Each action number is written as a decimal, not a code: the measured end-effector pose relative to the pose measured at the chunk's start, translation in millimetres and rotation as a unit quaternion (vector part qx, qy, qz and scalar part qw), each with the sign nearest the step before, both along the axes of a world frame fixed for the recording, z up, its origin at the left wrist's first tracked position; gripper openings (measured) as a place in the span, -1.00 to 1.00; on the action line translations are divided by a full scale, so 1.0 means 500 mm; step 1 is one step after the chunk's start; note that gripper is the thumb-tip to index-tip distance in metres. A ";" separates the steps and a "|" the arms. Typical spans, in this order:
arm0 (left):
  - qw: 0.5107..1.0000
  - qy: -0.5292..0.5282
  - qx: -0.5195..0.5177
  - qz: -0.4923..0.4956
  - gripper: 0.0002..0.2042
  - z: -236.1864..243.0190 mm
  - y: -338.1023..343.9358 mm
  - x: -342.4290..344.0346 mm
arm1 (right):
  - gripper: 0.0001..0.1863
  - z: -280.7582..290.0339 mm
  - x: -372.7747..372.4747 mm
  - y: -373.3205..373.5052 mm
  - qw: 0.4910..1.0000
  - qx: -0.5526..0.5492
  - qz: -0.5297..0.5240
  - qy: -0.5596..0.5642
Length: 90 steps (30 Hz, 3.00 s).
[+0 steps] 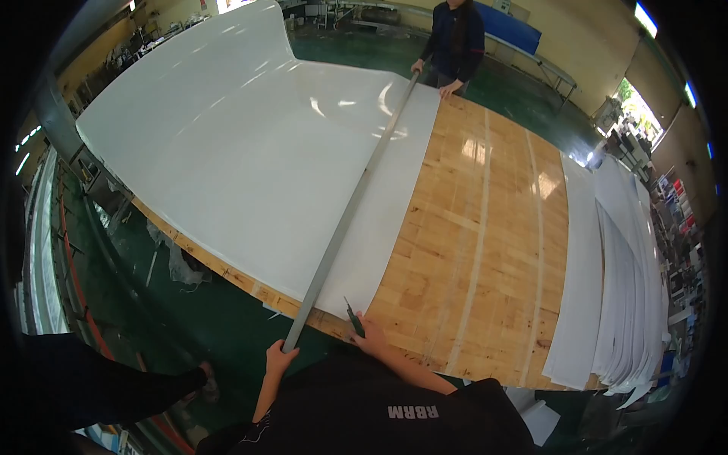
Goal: Cutting large sheets of white material using a long metal ruler and a utility knife on a wooden table.
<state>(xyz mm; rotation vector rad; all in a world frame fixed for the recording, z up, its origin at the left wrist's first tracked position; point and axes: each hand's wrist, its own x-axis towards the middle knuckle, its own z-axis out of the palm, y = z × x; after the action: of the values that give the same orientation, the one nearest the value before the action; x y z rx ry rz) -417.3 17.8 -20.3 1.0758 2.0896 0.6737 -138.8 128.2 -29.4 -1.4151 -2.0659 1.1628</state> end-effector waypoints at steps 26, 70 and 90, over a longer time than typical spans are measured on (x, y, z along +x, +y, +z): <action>0.888 -0.422 -0.180 0.039 -0.72 -0.030 0.094 0.010 | -0.51 0.009 0.023 0.046 0.997 -0.044 0.030 0.060; 0.988 0.005 -0.139 0.071 -0.59 -0.001 0.041 0.296 | -0.30 0.112 -0.049 0.098 0.911 -0.003 0.298 -0.284; 0.971 0.171 -0.129 0.108 -0.41 0.005 0.115 -0.008 | -0.32 0.102 -0.021 0.115 0.915 0.027 0.330 -0.230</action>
<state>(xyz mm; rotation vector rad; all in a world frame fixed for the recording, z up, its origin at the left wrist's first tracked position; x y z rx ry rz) -421.5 75.4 -17.9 0.8708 2.5350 0.3145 -149.1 185.9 21.8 -1.0471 -3.0400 1.0385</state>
